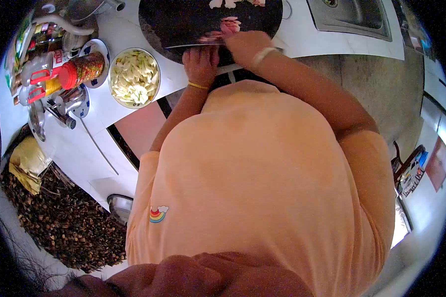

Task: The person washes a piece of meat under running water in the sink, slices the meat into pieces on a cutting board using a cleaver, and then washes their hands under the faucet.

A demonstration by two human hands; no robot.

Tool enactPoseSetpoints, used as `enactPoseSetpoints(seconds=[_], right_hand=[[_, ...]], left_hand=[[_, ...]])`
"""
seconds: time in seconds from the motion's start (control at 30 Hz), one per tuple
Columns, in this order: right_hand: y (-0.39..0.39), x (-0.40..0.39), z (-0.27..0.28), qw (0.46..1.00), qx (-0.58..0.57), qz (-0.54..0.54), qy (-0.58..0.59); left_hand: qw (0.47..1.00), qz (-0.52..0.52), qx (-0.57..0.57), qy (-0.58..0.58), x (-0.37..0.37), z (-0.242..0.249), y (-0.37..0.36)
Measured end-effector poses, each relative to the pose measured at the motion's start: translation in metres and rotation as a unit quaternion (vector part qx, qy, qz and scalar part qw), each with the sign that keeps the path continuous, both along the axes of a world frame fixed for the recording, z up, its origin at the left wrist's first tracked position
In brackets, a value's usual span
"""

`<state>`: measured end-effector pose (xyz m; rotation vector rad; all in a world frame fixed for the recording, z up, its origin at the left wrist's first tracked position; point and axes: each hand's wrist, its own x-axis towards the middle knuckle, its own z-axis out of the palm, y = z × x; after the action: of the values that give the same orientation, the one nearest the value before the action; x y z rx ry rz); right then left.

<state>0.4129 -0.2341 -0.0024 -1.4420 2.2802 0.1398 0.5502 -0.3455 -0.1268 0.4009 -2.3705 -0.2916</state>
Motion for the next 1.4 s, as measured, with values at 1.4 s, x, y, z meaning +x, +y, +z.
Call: enactPoseSetpoints(seconds=[1.4], right_hand=[[-0.024, -0.026, -0.025, 0.987, -0.089, -0.092, -0.100]], left_hand=[[0.997, -0.047, 0.056, -0.003, 0.013, 0.024, 0.003]])
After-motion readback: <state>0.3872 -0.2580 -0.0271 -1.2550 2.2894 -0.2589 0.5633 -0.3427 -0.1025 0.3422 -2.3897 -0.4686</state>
